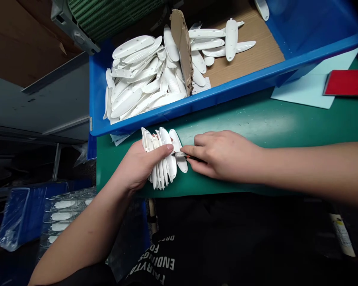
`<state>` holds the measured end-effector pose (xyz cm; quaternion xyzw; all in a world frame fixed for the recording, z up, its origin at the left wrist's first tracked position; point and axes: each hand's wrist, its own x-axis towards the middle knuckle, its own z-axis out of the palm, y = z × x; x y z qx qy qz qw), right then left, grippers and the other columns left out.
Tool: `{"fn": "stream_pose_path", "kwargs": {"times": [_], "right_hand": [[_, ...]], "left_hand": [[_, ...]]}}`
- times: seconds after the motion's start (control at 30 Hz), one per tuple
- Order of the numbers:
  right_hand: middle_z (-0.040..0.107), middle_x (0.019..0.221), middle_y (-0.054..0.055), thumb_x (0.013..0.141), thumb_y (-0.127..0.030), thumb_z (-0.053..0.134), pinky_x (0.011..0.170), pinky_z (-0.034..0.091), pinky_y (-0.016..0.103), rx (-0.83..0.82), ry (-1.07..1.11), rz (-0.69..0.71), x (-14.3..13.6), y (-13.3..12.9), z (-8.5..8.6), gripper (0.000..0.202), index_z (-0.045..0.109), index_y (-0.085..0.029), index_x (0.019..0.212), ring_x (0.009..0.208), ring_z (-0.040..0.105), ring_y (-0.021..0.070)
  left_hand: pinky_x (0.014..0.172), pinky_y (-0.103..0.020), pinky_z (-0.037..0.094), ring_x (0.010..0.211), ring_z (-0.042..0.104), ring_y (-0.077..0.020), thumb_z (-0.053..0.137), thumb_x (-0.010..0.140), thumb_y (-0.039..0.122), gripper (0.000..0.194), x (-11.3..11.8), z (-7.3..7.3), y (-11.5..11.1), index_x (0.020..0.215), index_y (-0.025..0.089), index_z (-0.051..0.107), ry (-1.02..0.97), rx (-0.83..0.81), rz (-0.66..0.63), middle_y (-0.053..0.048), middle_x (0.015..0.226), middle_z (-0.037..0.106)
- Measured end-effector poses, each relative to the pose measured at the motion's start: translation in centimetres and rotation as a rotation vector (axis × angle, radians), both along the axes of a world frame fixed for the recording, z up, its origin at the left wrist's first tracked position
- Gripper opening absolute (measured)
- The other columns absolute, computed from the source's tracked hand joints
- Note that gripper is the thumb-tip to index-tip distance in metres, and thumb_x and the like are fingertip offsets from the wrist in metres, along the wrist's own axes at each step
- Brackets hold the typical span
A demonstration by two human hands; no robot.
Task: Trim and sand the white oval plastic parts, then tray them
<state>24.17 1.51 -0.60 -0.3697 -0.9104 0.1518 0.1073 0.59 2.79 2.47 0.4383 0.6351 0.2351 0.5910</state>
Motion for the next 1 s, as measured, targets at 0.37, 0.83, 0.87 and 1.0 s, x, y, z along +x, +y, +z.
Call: {"fn": "stream_pose_path", "kwargs": {"times": [0.37,0.83,0.87,1.0], "right_hand": [[0.064,0.088,0.006,0.103,-0.039,0.054,0.061,0.017,0.031,0.024,0.068,-0.107,0.7,0.5,0.2,0.038,0.077,-0.025,0.130,0.077,0.056,0.0188],[0.062,0.099,0.009,0.105,-0.040,0.053,0.065,0.018,0.034,0.034,0.119,-0.014,0.4,-0.2,0.2,0.038,0.074,-0.024,0.132,0.088,0.052,0.0229],[0.062,0.099,0.009,0.105,-0.040,0.052,0.065,0.019,0.034,0.034,0.123,-0.006,0.4,-0.3,0.2,0.038,0.074,-0.023,0.131,0.088,0.051,0.0229],[0.061,0.099,0.010,0.106,-0.040,0.052,0.067,0.021,0.035,0.030,0.127,0.010,0.3,-0.4,0.1,0.036,0.074,-0.022,0.129,0.087,0.050,0.0228]], "left_hand": [[0.085,-0.037,0.057,0.097,0.073,-0.0286,0.083,0.083,0.050,0.043,-0.4,-0.8,1.6,0.113,0.021,0.074,0.249,0.202,-0.174,-0.004,0.106,0.080],[0.079,-0.032,0.059,0.102,0.073,-0.0284,0.084,0.084,0.041,0.046,-0.6,0.2,0.8,0.125,0.024,0.075,0.068,0.108,-0.120,-0.007,0.117,0.079],[0.077,-0.032,0.059,0.098,0.074,-0.0279,0.084,0.084,0.041,0.046,-0.5,0.4,0.7,0.127,0.025,0.075,0.071,0.096,-0.121,-0.007,0.115,0.080],[0.076,-0.033,0.060,0.099,0.075,-0.0293,0.083,0.085,0.043,0.049,-0.3,0.6,0.5,0.130,0.025,0.075,0.048,0.086,-0.112,-0.008,0.117,0.080]]}}
